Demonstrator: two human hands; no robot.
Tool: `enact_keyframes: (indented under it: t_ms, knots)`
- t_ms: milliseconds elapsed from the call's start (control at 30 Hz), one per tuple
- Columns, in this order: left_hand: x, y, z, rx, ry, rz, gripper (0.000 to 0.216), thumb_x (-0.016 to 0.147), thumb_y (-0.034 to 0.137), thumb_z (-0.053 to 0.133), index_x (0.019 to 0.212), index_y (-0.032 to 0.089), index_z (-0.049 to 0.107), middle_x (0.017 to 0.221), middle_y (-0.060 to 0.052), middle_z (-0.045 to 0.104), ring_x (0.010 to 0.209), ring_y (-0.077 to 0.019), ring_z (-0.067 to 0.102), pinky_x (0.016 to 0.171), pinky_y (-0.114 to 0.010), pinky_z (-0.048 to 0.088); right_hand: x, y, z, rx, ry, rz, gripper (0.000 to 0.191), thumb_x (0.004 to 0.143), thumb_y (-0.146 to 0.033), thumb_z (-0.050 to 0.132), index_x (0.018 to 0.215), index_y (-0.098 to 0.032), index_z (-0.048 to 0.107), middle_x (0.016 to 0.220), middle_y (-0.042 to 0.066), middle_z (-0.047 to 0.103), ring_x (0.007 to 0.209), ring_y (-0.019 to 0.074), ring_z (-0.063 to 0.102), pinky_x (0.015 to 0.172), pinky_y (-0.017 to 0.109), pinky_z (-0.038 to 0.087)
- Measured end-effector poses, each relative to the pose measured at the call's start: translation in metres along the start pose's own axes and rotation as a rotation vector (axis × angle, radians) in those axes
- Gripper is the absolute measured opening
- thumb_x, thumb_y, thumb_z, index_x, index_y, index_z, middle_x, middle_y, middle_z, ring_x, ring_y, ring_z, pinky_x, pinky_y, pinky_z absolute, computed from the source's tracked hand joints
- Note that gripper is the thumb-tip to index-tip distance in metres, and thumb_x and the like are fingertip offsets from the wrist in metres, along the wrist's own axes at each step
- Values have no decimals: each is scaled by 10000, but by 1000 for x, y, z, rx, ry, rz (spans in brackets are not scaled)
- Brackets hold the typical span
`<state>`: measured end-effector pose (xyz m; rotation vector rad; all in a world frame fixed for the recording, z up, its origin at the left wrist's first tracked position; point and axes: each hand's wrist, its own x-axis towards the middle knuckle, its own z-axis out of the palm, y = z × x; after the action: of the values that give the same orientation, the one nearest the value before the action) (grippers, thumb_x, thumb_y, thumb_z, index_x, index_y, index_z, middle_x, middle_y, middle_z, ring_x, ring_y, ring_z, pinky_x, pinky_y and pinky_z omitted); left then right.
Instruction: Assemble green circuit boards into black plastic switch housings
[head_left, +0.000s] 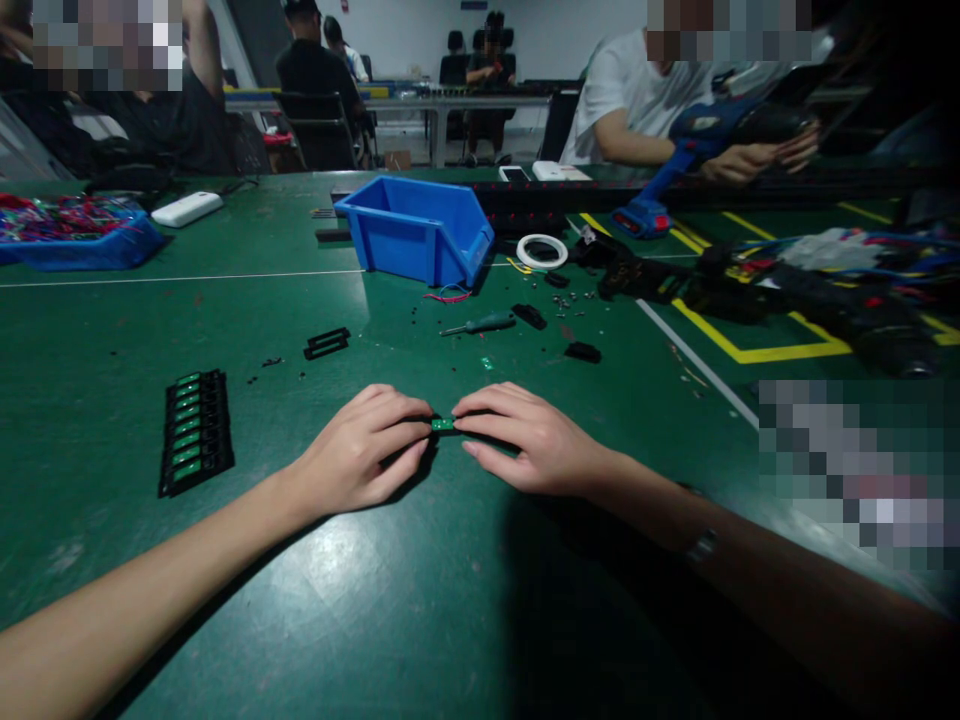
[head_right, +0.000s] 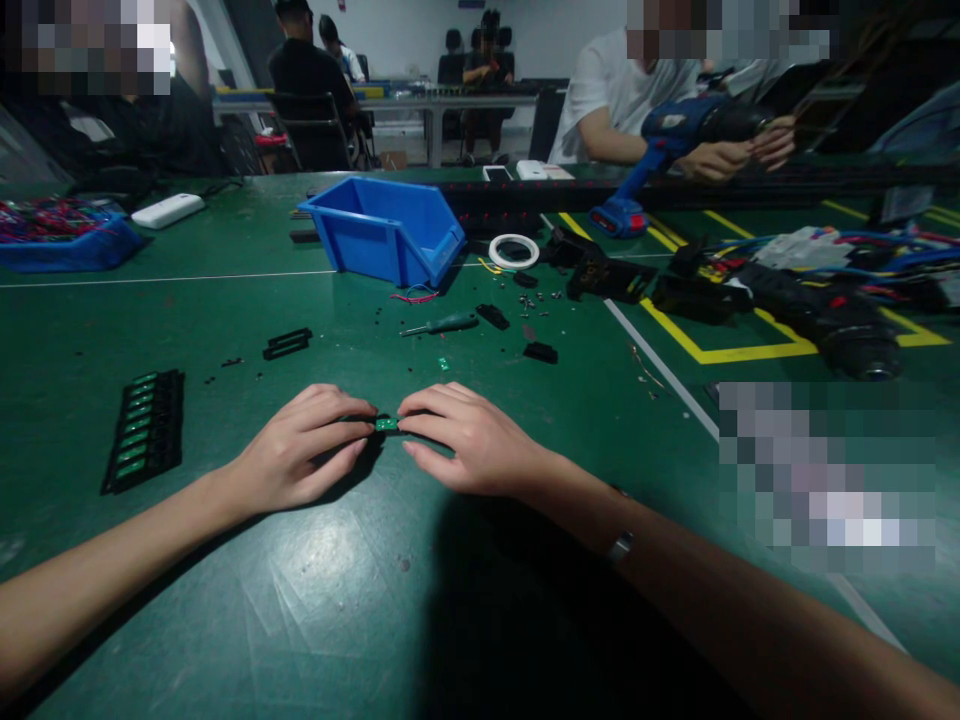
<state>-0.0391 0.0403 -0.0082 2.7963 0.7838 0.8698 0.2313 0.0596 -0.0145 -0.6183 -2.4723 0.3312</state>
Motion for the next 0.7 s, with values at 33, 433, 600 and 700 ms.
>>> enact_keyframes:
  t_ms: [33, 433, 600, 700]
  knots:
    - [0, 0, 0, 2, -2, -5, 238, 923, 160, 601, 1150, 164, 673, 1184, -128, 689, 1034, -235, 640, 944, -443, 497, 0, 0, 0, -1, 0, 1, 257, 939, -236, 623, 1185, -203, 690, 1190, 105, 687, 1067, 250, 632, 952, 448, 520]
    - [1, -1, 1, 3, 14, -7, 237, 914, 144, 608, 1143, 158, 666, 1177, -123, 692, 1032, -235, 644, 935, -437, 497, 0, 0, 1, -3, 3, 6, 265, 933, -239, 628, 1188, -206, 691, 1190, 103, 692, 1070, 250, 640, 952, 445, 520]
    - [0, 0, 1, 1, 8, -10, 241, 926, 159, 590, 1157, 165, 662, 1182, -128, 690, 1035, -237, 644, 933, -441, 500, 0, -1, 0, -4, 2, 8, 273, 933, -245, 625, 1196, -214, 692, 1187, 102, 694, 1077, 253, 643, 957, 457, 520]
    - [0, 0, 1, -1, 4, -11, 241, 931, 164, 586, 1160, 167, 663, 1179, -129, 691, 1032, -237, 643, 933, -442, 502, 0, -1, 0, 0, 3, 9, 270, 934, -245, 622, 1193, -216, 692, 1186, 100, 694, 1073, 252, 643, 952, 456, 522]
